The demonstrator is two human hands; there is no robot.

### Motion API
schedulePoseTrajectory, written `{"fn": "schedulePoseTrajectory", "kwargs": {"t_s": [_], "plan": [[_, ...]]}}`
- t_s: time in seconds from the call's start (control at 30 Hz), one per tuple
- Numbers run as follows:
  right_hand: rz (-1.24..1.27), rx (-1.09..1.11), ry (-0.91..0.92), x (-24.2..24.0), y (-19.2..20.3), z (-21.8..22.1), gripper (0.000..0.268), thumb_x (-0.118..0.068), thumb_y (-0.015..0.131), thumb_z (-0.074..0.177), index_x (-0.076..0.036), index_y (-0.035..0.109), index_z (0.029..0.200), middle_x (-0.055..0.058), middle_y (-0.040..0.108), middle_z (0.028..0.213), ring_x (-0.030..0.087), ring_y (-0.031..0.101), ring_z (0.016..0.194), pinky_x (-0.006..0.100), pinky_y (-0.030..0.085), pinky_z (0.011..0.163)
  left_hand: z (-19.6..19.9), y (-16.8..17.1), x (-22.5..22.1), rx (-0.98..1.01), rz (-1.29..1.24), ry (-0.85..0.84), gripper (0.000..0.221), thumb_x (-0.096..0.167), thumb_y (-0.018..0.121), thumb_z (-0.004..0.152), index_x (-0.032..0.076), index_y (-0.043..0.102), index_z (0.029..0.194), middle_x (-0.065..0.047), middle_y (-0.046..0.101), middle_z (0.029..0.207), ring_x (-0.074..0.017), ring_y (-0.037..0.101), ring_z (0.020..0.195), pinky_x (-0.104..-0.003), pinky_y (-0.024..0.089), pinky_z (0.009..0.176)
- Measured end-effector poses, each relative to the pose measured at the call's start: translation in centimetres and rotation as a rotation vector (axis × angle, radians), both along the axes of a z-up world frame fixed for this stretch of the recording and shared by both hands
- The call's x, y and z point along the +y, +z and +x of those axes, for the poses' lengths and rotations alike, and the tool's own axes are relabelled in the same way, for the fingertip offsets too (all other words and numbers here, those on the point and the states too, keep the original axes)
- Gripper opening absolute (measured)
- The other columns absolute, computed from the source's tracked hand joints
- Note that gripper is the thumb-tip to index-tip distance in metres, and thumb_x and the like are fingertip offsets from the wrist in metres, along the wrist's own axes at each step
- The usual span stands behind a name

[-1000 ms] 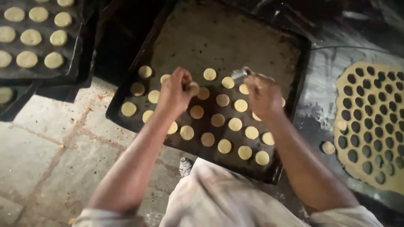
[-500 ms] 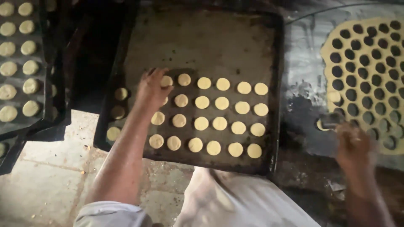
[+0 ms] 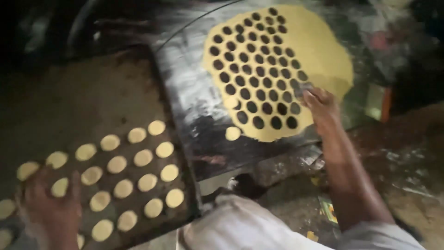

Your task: Two people cut small circles from a sheet of dough using metal cutters and arrange the pieces in rows on a large baking tray.

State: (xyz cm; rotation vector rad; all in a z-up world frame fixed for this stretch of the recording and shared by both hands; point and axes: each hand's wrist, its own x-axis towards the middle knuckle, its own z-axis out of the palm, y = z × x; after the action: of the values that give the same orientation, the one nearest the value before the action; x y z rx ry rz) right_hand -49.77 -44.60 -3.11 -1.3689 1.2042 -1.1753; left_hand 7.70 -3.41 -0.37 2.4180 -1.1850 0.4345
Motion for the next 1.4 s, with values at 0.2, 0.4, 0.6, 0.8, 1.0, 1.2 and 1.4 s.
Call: {"fn": "schedulePoseTrajectory", "kwargs": {"t_s": [0.2, 0.4, 0.6, 0.8, 1.0, 1.2, 1.4], "plan": [[-0.228, 0.74, -0.045, -11.7, 1.6, 2.6, 0.021, -0.013, 0.063, 0.105, 0.001, 0.07, 0.12, 0.019, 0.072, 0.1, 0.026, 0.067, 0.087, 0.039, 0.051, 0.075, -11.0, 0.4, -2.1, 0.182, -0.011, 0.008, 0.051, 0.036, 0.087, 0.09, 0.007, 0.07, 0.129, -0.017, 0.069, 0.126, -0.0368, 0.063, 0.126, -0.049, 0.052, 0.104], [-0.736, 1.041, -0.033, -17.7, 3.5, 6.2, 0.023, -0.009, 0.067, 0.095, -0.012, 0.075, 0.117, 0.015, 0.075, 0.113, 0.035, 0.07, 0.105, 0.047, 0.054, 0.084, -15.9, 0.8, -1.1, 0.224, -0.124, 0.013, 0.045, 0.025, 0.084, 0.089, 0.007, 0.07, 0.128, -0.014, 0.07, 0.127, -0.0323, 0.066, 0.12, -0.044, 0.054, 0.104], [-0.725, 1.175, -0.005, -25.7, -0.4, 4.5, 0.022, -0.011, 0.069, 0.095, -0.012, 0.075, 0.116, 0.008, 0.074, 0.124, 0.024, 0.068, 0.113, 0.048, 0.056, 0.095, -20.4, 3.3, -2.8, 0.371, -0.224, 0.084, 0.042, 0.021, 0.079, 0.09, 0.005, 0.069, 0.128, -0.015, 0.07, 0.124, -0.033, 0.069, 0.111, -0.043, 0.055, 0.097], [-0.039, 0.574, 0.446, -17.5, 4.0, 8.6, 0.023, -0.025, 0.072, 0.099, -0.011, 0.076, 0.116, 0.007, 0.073, 0.114, 0.017, 0.065, 0.098, 0.038, 0.053, 0.082, -22.8, 5.2, -6.7, 0.32, -0.157, 0.029, 0.032, 0.018, 0.074, 0.091, 0.006, 0.071, 0.12, -0.016, 0.071, 0.12, -0.0381, 0.064, 0.115, -0.047, 0.051, 0.098], [-0.836, 1.143, 0.631, 2.9, 2.4, 20.9, 0.027, -0.008, 0.06, 0.088, -0.023, 0.069, 0.109, -0.001, 0.074, 0.11, 0.016, 0.067, 0.081, 0.035, 0.056, 0.062, -23.2, 3.0, -14.9, 0.435, -0.243, -0.165, 0.026, 0.013, 0.067, 0.096, 0.006, 0.07, 0.12, -0.017, 0.07, 0.119, -0.0385, 0.066, 0.111, -0.046, 0.054, 0.094], [-0.658, 0.423, 0.618, 2.4, 3.6, 19.2, 0.023, -0.005, 0.06, 0.094, -0.023, 0.067, 0.107, 0.001, 0.072, 0.105, 0.019, 0.069, 0.095, 0.033, 0.058, 0.07, -22.4, -1.2, -19.9, 0.319, -0.13, -0.25, 0.029, 0.011, 0.062, 0.096, 0.001, 0.068, 0.122, -0.019, 0.066, 0.121, -0.0417, 0.062, 0.112, -0.049, 0.052, 0.095], [-0.205, 0.449, 0.309, -12.0, 1.9, 5.2, 0.021, -0.009, 0.058, 0.11, 0.002, 0.068, 0.096, 0.013, 0.059, 0.074, 0.016, 0.051, 0.068, 0.041, 0.044, 0.06, -22.7, -0.5, -21.7, 0.284, 0.059, -0.252, 0.027, 0.014, 0.068, 0.087, 0.006, 0.072, 0.114, -0.015, 0.067, 0.117, -0.0396, 0.063, 0.107, -0.049, 0.052, 0.091]]}}
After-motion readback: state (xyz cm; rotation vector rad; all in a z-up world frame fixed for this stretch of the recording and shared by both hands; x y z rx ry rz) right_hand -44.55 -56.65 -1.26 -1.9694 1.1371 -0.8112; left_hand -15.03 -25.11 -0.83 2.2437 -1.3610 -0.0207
